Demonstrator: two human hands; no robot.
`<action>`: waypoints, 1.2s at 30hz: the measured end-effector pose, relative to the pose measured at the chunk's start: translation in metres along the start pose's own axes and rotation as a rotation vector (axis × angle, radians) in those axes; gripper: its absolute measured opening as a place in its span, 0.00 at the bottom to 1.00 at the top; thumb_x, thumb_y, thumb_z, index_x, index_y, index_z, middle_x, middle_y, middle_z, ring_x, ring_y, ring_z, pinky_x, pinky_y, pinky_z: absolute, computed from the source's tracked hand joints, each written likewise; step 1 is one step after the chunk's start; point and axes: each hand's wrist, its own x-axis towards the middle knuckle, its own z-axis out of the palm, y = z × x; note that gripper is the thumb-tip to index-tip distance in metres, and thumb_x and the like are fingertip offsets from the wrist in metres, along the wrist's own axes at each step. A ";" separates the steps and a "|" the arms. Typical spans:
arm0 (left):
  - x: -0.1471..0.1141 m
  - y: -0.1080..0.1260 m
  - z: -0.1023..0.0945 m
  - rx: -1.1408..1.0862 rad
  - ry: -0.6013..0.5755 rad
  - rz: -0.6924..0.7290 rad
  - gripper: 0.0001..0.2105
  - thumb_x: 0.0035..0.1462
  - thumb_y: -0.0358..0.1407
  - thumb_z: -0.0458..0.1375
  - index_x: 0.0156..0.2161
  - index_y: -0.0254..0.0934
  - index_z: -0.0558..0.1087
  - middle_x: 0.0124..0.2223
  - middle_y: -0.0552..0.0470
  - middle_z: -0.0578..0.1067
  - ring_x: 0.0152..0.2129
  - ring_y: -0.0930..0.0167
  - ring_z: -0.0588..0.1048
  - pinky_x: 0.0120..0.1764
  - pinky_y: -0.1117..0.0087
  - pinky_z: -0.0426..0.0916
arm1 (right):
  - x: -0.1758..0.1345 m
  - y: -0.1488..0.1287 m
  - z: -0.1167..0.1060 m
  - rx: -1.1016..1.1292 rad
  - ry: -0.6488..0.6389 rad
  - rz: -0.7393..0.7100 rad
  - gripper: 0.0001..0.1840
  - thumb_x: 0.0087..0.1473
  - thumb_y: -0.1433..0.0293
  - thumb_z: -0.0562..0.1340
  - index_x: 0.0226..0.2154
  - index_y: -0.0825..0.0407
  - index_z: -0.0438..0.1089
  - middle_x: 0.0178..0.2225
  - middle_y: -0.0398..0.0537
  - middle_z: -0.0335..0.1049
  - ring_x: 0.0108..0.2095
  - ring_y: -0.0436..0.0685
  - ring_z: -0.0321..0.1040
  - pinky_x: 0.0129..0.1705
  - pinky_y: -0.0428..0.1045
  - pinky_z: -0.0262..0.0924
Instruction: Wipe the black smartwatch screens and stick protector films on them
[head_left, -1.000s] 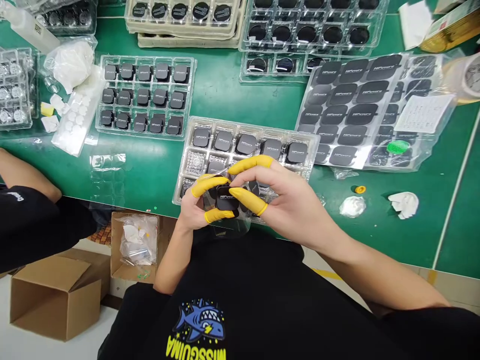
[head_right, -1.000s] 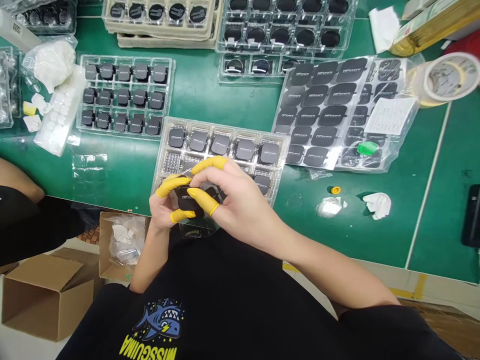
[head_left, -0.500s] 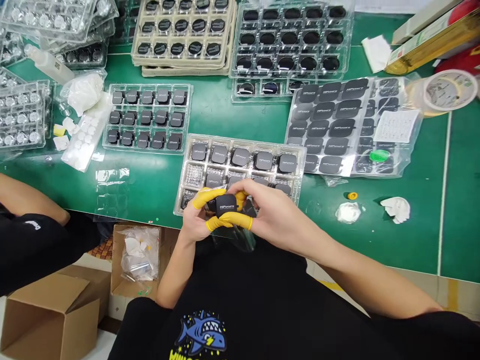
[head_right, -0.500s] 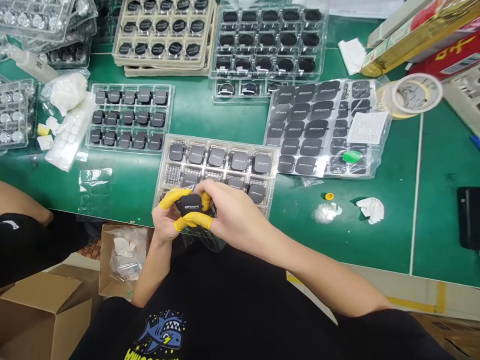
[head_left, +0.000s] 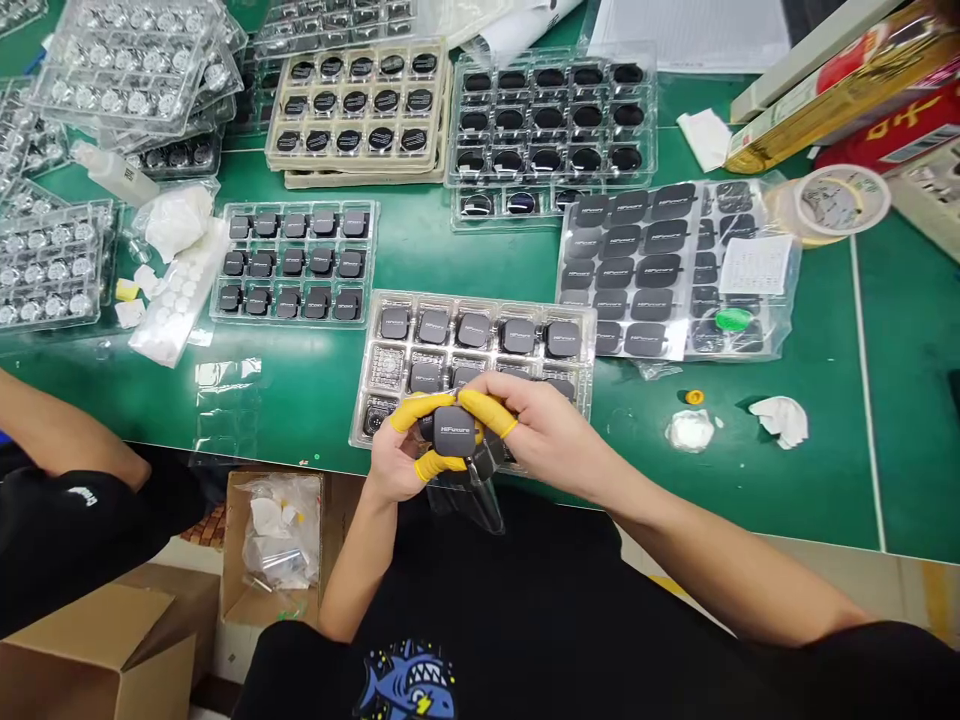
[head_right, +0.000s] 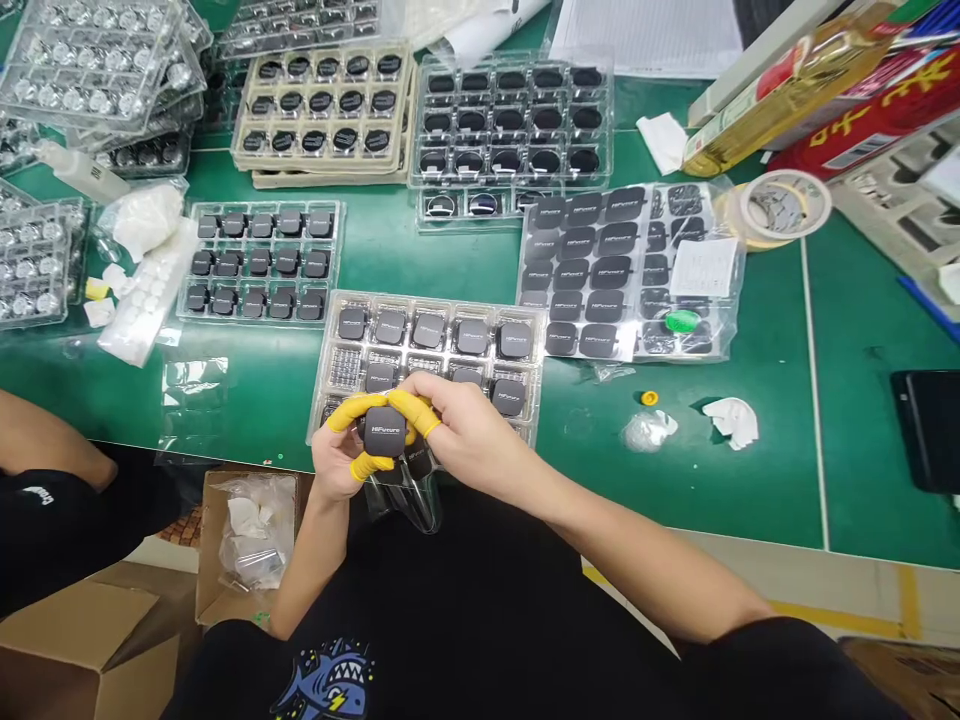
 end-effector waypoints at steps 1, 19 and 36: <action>0.000 0.000 -0.001 -0.004 0.001 0.001 0.32 0.50 0.54 0.79 0.58 0.43 0.85 0.50 0.44 0.86 0.46 0.62 0.85 0.52 0.64 0.81 | 0.000 -0.002 -0.002 0.019 -0.022 0.007 0.17 0.70 0.54 0.62 0.36 0.48 0.74 0.32 0.44 0.77 0.32 0.55 0.71 0.34 0.49 0.65; -0.018 -0.002 -0.021 0.120 0.022 0.042 0.31 0.57 0.57 0.74 0.59 0.40 0.83 0.51 0.42 0.87 0.48 0.60 0.85 0.53 0.60 0.81 | 0.008 -0.006 0.024 -0.184 -0.087 -0.017 0.10 0.71 0.63 0.57 0.40 0.48 0.72 0.31 0.43 0.76 0.31 0.55 0.67 0.35 0.50 0.59; -0.039 0.017 -0.075 0.358 0.085 0.101 0.21 0.61 0.43 0.76 0.58 0.44 0.85 0.49 0.45 0.88 0.45 0.63 0.86 0.51 0.62 0.83 | 0.013 -0.012 0.049 -0.050 -0.061 -0.078 0.18 0.69 0.50 0.66 0.40 0.46 0.66 0.33 0.40 0.69 0.32 0.53 0.62 0.35 0.50 0.57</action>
